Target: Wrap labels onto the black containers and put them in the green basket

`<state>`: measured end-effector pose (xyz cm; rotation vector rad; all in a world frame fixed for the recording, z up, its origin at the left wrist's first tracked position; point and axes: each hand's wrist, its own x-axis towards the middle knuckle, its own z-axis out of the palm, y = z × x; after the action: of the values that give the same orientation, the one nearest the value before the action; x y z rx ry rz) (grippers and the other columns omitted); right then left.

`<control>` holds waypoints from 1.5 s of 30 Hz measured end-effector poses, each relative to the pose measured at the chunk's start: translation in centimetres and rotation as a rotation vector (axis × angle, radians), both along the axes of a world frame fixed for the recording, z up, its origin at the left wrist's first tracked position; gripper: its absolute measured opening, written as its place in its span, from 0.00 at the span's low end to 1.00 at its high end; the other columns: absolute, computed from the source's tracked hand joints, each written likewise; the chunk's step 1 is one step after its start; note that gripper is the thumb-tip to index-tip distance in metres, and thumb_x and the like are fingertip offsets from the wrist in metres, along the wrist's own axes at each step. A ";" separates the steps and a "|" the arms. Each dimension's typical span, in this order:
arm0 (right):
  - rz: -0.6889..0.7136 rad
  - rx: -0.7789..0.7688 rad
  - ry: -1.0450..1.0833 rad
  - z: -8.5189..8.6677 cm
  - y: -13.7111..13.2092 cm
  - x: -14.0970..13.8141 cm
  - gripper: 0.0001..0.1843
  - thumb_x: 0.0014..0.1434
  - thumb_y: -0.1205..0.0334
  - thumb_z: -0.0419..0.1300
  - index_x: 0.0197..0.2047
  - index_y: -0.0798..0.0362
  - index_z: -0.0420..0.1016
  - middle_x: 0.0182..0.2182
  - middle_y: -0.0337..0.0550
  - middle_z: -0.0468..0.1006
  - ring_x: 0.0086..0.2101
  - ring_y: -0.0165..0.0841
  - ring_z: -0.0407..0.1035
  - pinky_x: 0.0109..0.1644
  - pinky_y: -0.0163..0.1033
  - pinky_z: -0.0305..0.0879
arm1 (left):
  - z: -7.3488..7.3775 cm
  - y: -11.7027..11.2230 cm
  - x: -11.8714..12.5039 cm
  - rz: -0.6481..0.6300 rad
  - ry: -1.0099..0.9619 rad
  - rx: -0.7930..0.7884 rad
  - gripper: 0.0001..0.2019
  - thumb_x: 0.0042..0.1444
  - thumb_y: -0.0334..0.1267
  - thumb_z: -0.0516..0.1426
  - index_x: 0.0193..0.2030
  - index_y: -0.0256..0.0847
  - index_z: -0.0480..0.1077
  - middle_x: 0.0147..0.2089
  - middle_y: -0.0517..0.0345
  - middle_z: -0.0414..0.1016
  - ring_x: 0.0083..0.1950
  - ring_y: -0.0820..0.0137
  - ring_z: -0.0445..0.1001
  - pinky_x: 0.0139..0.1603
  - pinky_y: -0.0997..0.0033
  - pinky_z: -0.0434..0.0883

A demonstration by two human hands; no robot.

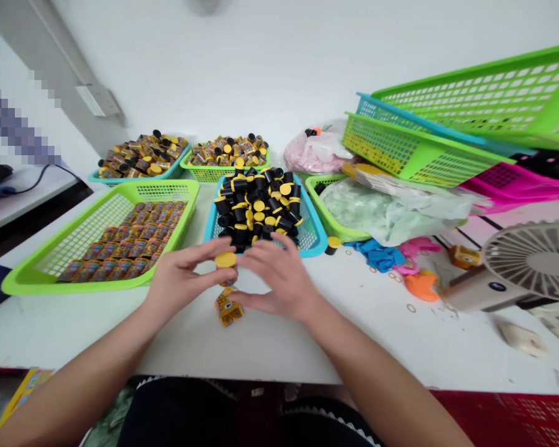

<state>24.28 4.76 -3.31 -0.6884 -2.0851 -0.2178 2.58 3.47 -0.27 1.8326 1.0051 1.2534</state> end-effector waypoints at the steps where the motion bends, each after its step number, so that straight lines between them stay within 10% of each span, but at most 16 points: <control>1: -0.087 -0.100 0.021 0.6 0.6 0.7 0.24 0.59 0.45 0.61 0.56 0.45 0.69 0.46 0.46 0.79 0.49 0.43 0.73 0.59 0.54 0.64 | 0.7 0.1 -0.6 0.045 0.065 0.040 0.17 0.49 0.44 0.68 0.45 0.42 0.80 0.42 0.52 0.83 0.47 0.59 0.81 0.42 0.67 0.81; 5: -0.654 -0.740 -0.198 3.2 4.5 2.8 0.23 0.65 0.51 0.51 0.56 0.56 0.70 0.49 0.58 0.77 0.45 0.44 0.75 0.47 0.47 0.69 | 4.2 1.5 -4.2 0.233 0.291 0.093 0.12 0.51 0.49 0.66 0.34 0.43 0.81 0.39 0.54 0.83 0.42 0.61 0.81 0.41 0.68 0.78; 9: -0.612 -1.001 -0.559 3.5 8.5 2.4 0.23 0.51 0.54 0.66 0.50 0.52 0.75 0.42 0.52 0.80 0.42 0.44 0.75 0.40 0.41 0.68 | 7.2 5.4 -8.2 0.411 0.566 0.063 0.15 0.52 0.53 0.63 0.36 0.44 0.82 0.39 0.56 0.83 0.37 0.64 0.79 0.38 0.71 0.73; 17: -0.583 -0.896 -0.594 2.6 9.3 1.3 0.21 0.55 0.63 0.60 0.53 0.48 0.75 0.42 0.51 0.77 0.36 0.41 0.75 0.38 0.41 0.67 | 6.1 15.6 -13.0 0.597 0.899 -0.186 0.20 0.55 0.51 0.58 0.43 0.35 0.80 0.35 0.51 0.82 0.35 0.65 0.75 0.33 0.74 0.65; 22: -0.599 -0.514 -0.276 2.8 6.6 2.3 0.18 0.60 0.59 0.55 0.52 0.49 0.77 0.50 0.52 0.71 0.28 0.33 0.72 0.37 0.43 0.70 | 2.7 17.0 -13.6 0.480 0.999 -0.317 0.19 0.51 0.52 0.61 0.41 0.38 0.80 0.29 0.53 0.81 0.31 0.64 0.76 0.33 0.73 0.67; 26: -0.565 -0.256 0.127 1.2 4.4 3.2 0.16 0.61 0.56 0.56 0.49 0.48 0.78 0.47 0.49 0.74 0.25 0.28 0.68 0.35 0.42 0.72 | 2.8 17.0 -13.9 0.357 1.087 -0.330 0.18 0.52 0.52 0.61 0.40 0.40 0.80 0.37 0.52 0.83 0.40 0.61 0.78 0.42 0.72 0.69; 32: -0.369 -0.238 0.376 -0.6 3.7 4.5 0.14 0.58 0.58 0.60 0.48 0.49 0.78 0.44 0.47 0.74 0.27 0.29 0.69 0.38 0.42 0.74 | 4.3 12.6 -10.8 0.326 1.183 -0.131 0.23 0.63 0.45 0.53 0.60 0.34 0.69 0.58 0.38 0.74 0.59 0.51 0.71 0.59 0.57 0.65; 34: -0.374 -0.240 0.362 -0.8 3.7 4.6 0.14 0.59 0.58 0.60 0.48 0.48 0.78 0.44 0.47 0.74 0.28 0.29 0.70 0.39 0.42 0.74 | 3.5 8.5 -8.3 0.250 1.151 0.182 0.22 0.68 0.40 0.46 0.65 0.34 0.63 0.63 0.37 0.69 0.64 0.54 0.67 0.63 0.53 0.63; 37: -0.368 -0.256 0.310 -0.6 3.5 4.3 0.14 0.59 0.58 0.60 0.48 0.47 0.78 0.44 0.47 0.75 0.30 0.30 0.71 0.40 0.41 0.73 | 1.7 1.7 -5.1 -0.222 1.168 0.574 0.16 0.69 0.38 0.48 0.58 0.40 0.71 0.64 0.43 0.69 0.63 0.57 0.69 0.62 0.56 0.68; 45: -0.379 -0.297 0.218 -0.3 3.0 3.8 0.13 0.59 0.58 0.59 0.47 0.48 0.79 0.44 0.47 0.77 0.33 0.31 0.72 0.40 0.39 0.72 | -2.5 -3.8 -4.0 -0.317 1.257 0.751 0.20 0.68 0.33 0.51 0.66 0.37 0.62 0.71 0.46 0.58 0.74 0.56 0.50 0.70 0.54 0.57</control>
<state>28.10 7.79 -3.57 -1.2323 -1.7812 -0.0386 -1.38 -0.34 -2.75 3.3388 0.7406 0.1135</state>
